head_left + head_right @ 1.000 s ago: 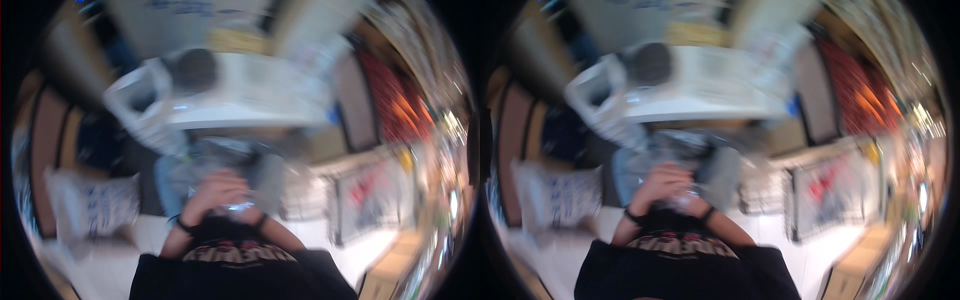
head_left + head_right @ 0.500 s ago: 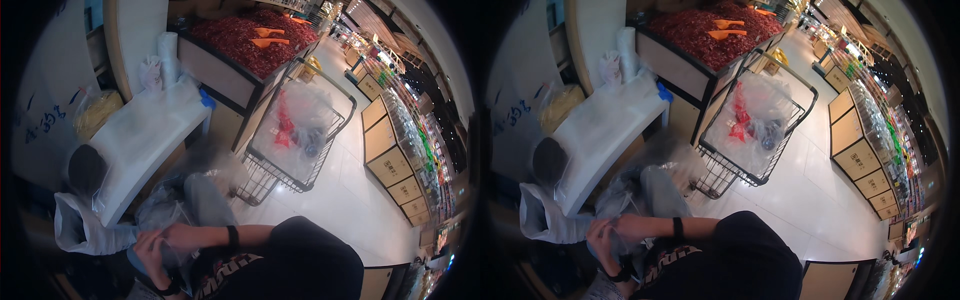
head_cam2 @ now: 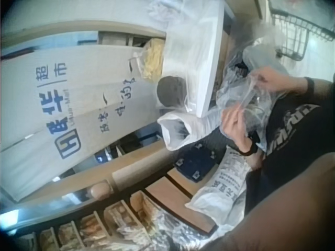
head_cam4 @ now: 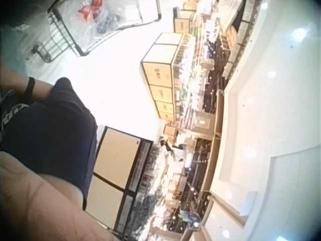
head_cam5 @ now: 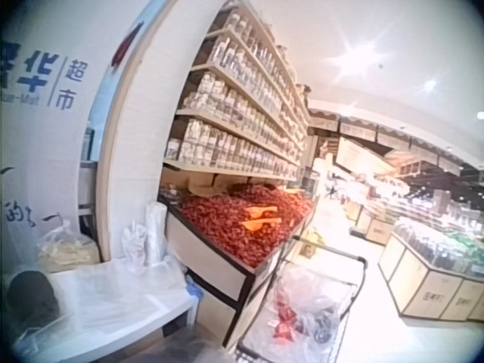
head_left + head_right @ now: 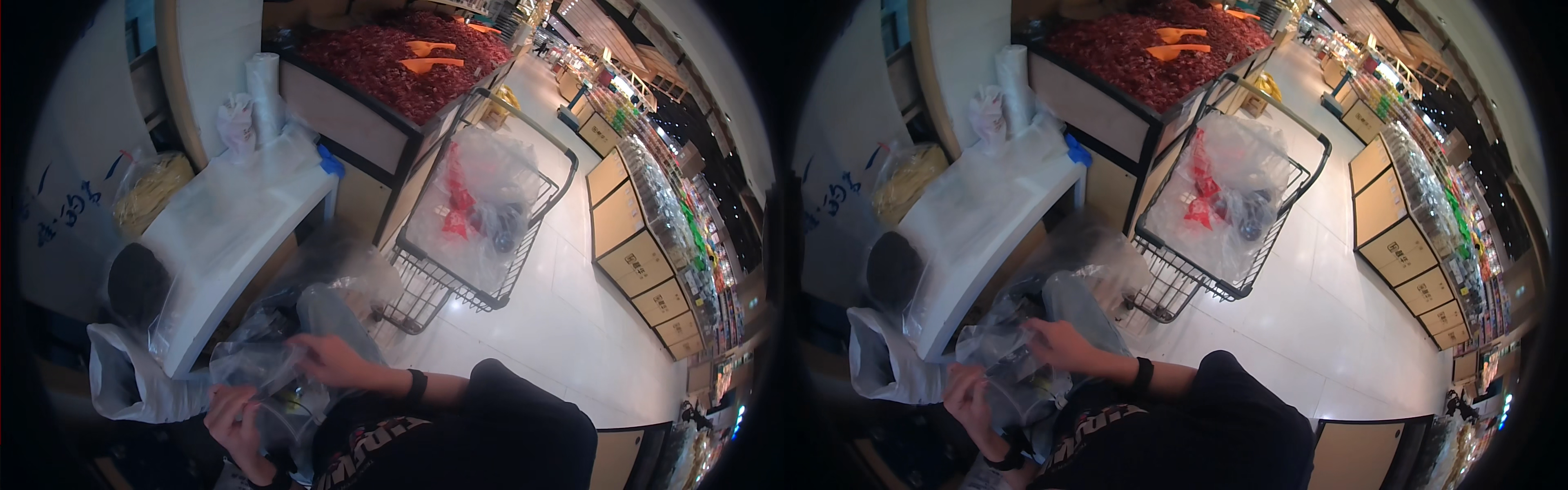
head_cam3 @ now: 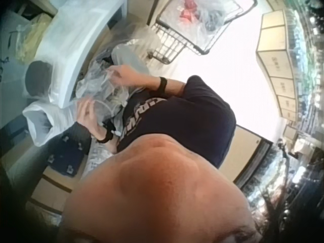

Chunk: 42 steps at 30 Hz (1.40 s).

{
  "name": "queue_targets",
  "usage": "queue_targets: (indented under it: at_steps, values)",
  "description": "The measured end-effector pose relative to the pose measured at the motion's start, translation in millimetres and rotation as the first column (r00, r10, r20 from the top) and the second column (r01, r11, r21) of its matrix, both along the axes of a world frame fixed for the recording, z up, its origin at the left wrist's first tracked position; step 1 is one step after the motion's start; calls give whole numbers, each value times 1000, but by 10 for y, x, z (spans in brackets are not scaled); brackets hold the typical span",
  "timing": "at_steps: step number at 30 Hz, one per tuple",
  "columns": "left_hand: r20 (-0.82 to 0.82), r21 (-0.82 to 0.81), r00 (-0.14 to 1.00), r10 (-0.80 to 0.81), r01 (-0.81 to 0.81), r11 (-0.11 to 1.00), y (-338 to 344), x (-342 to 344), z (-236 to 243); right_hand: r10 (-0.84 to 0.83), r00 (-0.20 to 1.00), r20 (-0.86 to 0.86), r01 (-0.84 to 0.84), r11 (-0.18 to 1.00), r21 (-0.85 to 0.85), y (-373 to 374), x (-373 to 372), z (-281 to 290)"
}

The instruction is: Weighing a product in a plastic bag and sealing it with a machine in a supermarket.

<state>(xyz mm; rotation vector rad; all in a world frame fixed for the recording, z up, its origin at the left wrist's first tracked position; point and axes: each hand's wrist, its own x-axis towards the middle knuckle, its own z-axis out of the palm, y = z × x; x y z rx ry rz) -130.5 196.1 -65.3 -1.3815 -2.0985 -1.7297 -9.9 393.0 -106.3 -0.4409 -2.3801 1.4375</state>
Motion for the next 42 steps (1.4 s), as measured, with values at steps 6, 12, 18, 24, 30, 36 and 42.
queue_targets:
  at_steps: [6,12,18,24,30,36,42]
  values:
    - [-554,604,785,277,150,783,-73,410,1020,162,983,90,-93,852,-515,46,3,4]
    - [-613,784,153,775,-4,620,-691,683,1385,194,976,102,-112,840,-530,246,-26,39]
    - [-382,868,-483,788,-481,125,-460,767,1451,137,982,131,-49,850,-525,271,-73,3]
    - [-400,833,-529,748,-550,58,-562,942,1384,155,979,132,-67,858,-509,201,-62,58]
    - [-543,809,-315,778,-444,385,-801,880,1367,133,983,130,-43,843,-536,216,-59,47]
    - [-470,853,-321,822,-403,330,-816,917,1358,133,983,127,-46,847,-529,208,-82,11]
    - [-674,686,-164,720,-502,527,-980,1018,1332,124,982,140,-34,853,-520,204,-78,35]
